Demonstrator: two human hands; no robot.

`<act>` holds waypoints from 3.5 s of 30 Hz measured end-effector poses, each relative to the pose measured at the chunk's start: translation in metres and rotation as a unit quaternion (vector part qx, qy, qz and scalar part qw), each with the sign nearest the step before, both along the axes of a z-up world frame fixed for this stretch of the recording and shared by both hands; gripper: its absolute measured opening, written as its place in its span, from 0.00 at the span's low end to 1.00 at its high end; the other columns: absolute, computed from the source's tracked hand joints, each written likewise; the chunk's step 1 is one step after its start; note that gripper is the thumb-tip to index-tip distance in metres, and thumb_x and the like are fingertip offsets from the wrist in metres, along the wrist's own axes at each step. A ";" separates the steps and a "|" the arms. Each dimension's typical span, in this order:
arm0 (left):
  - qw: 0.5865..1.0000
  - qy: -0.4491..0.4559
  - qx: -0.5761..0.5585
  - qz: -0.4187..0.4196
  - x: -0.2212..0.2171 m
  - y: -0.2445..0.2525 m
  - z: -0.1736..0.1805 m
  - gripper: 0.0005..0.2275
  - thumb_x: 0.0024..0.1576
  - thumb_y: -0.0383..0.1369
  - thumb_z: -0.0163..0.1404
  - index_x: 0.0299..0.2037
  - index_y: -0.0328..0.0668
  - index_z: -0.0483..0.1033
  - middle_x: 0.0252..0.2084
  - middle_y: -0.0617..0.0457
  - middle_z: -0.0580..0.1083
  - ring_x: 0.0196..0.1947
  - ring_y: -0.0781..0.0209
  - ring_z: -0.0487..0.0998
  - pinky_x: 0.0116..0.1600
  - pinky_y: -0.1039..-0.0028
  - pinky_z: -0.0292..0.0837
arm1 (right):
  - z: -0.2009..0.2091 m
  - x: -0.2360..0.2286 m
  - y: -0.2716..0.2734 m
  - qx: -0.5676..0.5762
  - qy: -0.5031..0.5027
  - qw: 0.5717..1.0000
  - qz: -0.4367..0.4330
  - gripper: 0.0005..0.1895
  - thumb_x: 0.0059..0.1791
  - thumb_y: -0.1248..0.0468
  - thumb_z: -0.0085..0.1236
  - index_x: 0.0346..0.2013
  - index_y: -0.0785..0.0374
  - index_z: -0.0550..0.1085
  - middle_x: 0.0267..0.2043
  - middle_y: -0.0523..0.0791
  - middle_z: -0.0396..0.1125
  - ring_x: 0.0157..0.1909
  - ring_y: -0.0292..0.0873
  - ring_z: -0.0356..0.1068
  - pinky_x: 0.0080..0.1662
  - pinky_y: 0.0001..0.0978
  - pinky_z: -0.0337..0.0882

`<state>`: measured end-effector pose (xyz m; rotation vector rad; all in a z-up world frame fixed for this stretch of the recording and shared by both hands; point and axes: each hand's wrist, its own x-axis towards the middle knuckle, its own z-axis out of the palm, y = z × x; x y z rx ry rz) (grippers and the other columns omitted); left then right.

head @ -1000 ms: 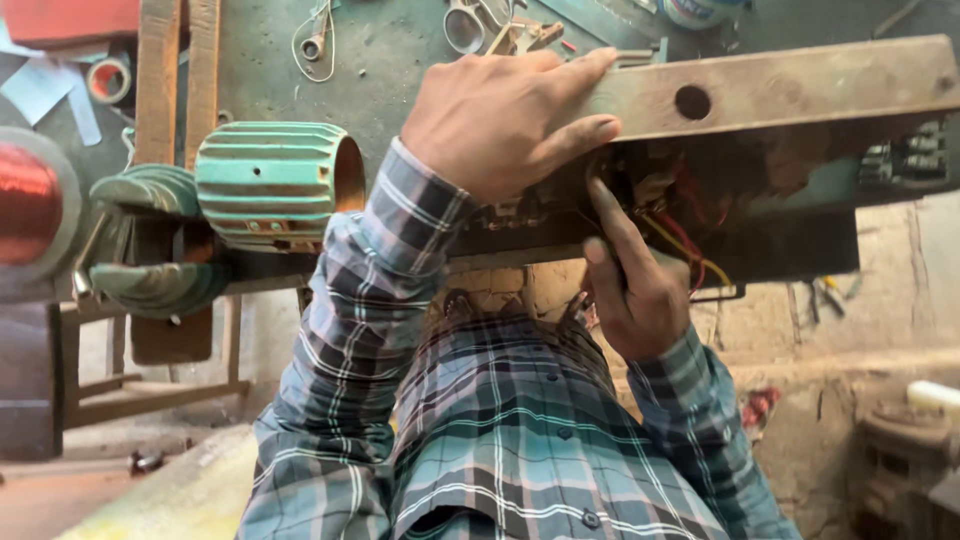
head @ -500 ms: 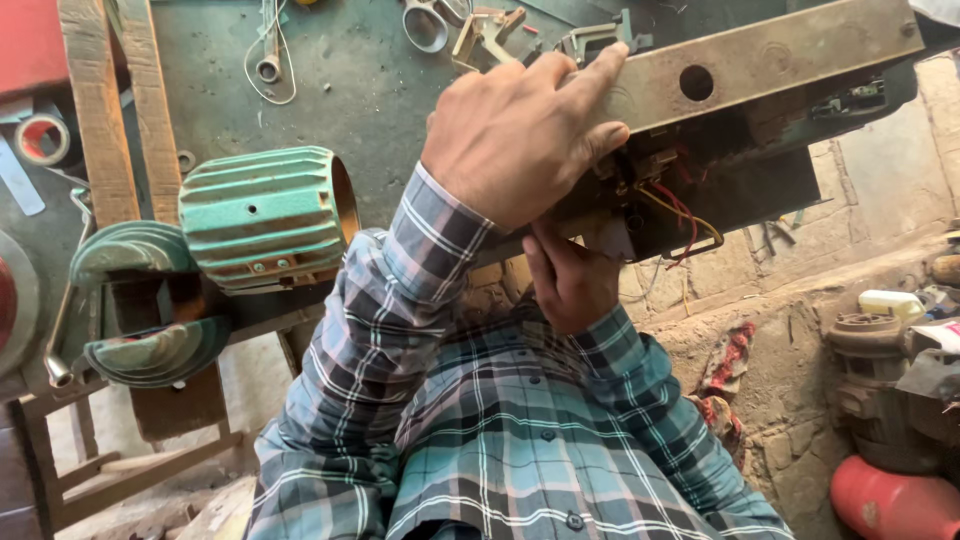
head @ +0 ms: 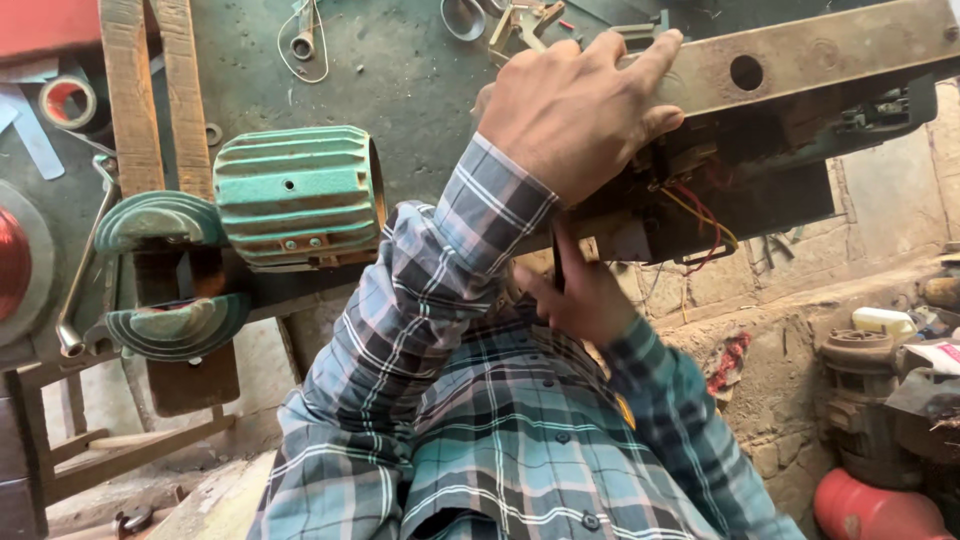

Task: The person cleans the internal components of an electrical box using a toothbrush and a liquid from a plastic bottle. They scrub the terminals and wires while holding the box steady with one hand.

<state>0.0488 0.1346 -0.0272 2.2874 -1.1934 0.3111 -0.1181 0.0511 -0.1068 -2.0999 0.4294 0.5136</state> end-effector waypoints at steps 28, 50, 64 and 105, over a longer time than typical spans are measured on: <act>0.996 0.079 0.027 -0.022 -0.008 0.004 0.013 0.29 0.60 0.54 0.50 0.66 0.45 0.68 0.35 0.47 0.77 0.23 0.59 0.78 0.26 0.65 0.73 | -0.001 -0.026 -0.010 -0.060 -0.066 0.996 0.018 0.39 0.53 0.55 0.51 0.76 0.56 0.49 0.20 0.47 0.71 0.20 0.42 0.74 0.28 0.34 0.74; 0.993 0.096 -0.066 -0.027 0.006 0.015 0.019 0.16 0.67 0.37 0.47 0.63 0.47 0.70 0.41 0.50 0.80 0.36 0.48 0.82 0.36 0.58 0.75 | 0.002 -0.028 0.018 0.035 -0.146 0.980 0.128 0.35 0.51 0.59 0.59 0.71 0.60 0.59 0.33 0.48 0.75 0.26 0.41 0.74 0.33 0.33 0.75; 0.992 0.104 -0.062 -0.030 0.006 0.026 0.039 0.18 0.54 0.20 0.47 0.56 0.35 0.75 0.52 0.45 0.80 0.45 0.48 0.83 0.47 0.62 0.78 | -0.077 -0.119 -0.068 0.077 -0.003 0.991 -0.106 0.24 0.49 0.62 0.57 0.60 0.63 0.73 0.31 0.44 0.78 0.26 0.36 0.77 0.32 0.30 0.78; 0.934 0.345 0.089 0.034 0.034 0.012 -0.028 0.19 0.58 0.24 0.43 0.60 0.40 0.75 0.53 0.43 0.79 0.51 0.52 0.82 0.59 0.66 0.73 | -0.062 -0.153 -0.241 0.002 -0.102 0.972 -0.211 0.08 0.48 0.70 0.60 0.40 0.66 0.80 0.29 0.45 0.77 0.29 0.37 0.79 0.32 0.26 0.79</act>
